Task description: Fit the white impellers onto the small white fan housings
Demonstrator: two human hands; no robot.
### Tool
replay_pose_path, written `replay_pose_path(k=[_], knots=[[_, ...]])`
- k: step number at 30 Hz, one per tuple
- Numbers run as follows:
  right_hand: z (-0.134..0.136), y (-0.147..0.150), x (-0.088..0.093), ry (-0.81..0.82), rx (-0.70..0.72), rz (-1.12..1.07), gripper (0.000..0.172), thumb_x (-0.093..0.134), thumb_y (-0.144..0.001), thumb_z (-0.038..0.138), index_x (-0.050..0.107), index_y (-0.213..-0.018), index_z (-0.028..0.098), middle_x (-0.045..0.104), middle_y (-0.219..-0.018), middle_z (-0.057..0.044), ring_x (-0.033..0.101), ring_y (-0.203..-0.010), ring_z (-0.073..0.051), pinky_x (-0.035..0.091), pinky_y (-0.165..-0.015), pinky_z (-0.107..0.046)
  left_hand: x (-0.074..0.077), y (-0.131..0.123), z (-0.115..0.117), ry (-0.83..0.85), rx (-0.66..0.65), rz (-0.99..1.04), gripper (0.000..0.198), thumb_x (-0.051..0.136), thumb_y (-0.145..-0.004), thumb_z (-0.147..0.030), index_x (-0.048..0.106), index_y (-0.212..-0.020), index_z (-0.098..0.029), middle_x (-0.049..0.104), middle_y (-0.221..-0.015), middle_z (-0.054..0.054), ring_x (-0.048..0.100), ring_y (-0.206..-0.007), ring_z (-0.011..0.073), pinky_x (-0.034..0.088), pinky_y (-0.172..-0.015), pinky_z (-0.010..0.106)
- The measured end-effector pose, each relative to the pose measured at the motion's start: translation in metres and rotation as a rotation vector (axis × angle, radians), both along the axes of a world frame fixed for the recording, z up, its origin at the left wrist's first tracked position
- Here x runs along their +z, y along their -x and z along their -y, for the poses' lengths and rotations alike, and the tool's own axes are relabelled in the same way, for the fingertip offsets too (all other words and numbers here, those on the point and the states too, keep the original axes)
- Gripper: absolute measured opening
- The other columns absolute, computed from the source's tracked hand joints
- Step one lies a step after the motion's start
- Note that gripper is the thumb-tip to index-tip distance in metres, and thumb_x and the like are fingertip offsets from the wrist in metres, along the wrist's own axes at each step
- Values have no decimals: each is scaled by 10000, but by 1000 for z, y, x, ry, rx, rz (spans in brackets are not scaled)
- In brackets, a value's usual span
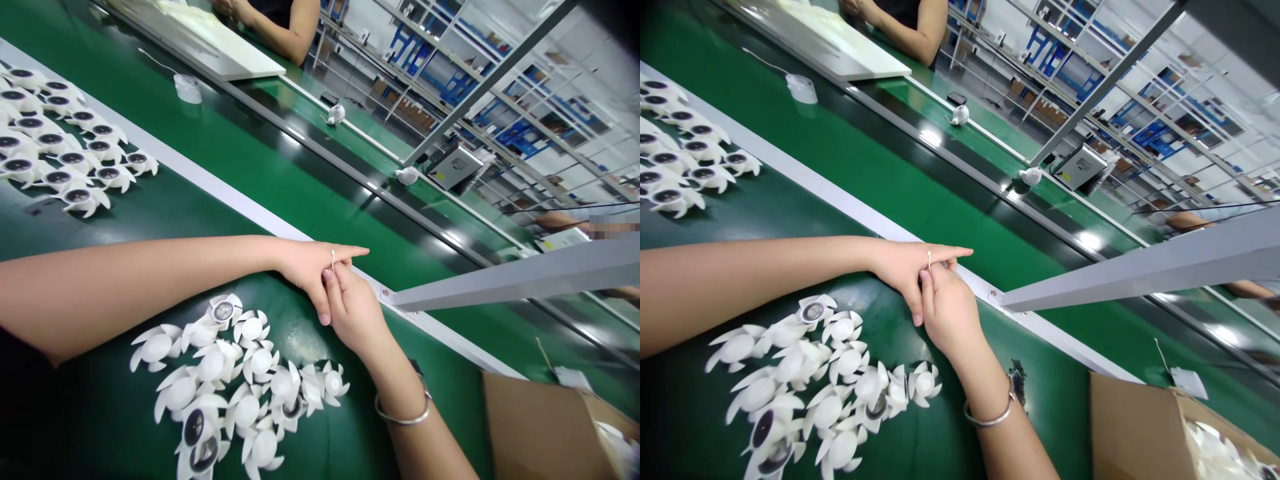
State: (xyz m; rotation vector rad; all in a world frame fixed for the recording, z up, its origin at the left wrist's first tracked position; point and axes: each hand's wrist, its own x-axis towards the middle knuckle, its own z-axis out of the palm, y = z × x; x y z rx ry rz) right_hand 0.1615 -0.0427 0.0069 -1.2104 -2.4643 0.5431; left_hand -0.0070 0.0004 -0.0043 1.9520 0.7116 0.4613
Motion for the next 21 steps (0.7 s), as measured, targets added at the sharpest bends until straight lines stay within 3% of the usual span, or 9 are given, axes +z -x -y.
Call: replay_pose_path(k=[5,10,13,17,19,21], knots=[[-4,7,3,-33,-41,192,360,274,-1017,281,601,-1068,138,682,-1025,-144,628,-924,-262,448,-788,-358,1,2,-5,-31,12,-43,1361,859,-520,-344,33,-1589,-183,588,-1319,96,612,-1136,238,466,-984,324],[-3,15,10,-13,-70,314,354,281,-1022,257,588,-1152,138,699,-1074,-136,646,-962,-266,444,-796,-355,22,17,-4,8,-26,-232,1422,874,-475,-471,42,-1592,-187,517,-1457,113,491,-1330,297,389,-1083,347],[1,17,13,-47,-117,383,362,283,-1022,271,596,-1149,140,708,-1027,-139,646,-939,-274,434,-765,-357,37,29,-3,57,-38,-379,1407,846,-499,-541,27,-1593,-206,526,-1453,111,517,-1289,304,403,-1060,352],[3,16,11,-64,-137,369,331,298,-1010,261,614,-1018,165,710,-926,-121,641,-885,-264,420,-731,-345,58,36,3,-95,131,-472,1283,769,-588,-606,61,-1595,-247,537,-1402,106,561,-1173,278,439,-950,299],[2,15,9,-67,-141,356,286,333,-986,242,606,-1013,161,706,-926,-132,637,-881,-273,421,-725,-350,69,34,10,-200,241,-437,1193,744,-639,-588,112,-1591,-246,553,-1344,101,580,-1101,259,442,-887,280],[1,14,8,-75,-141,349,258,365,-961,226,598,-1043,153,701,-949,-144,633,-894,-287,427,-734,-361,80,29,20,-265,264,-365,1093,736,-682,-536,181,-1580,-253,579,-1274,83,594,-1022,229,439,-832,265]])
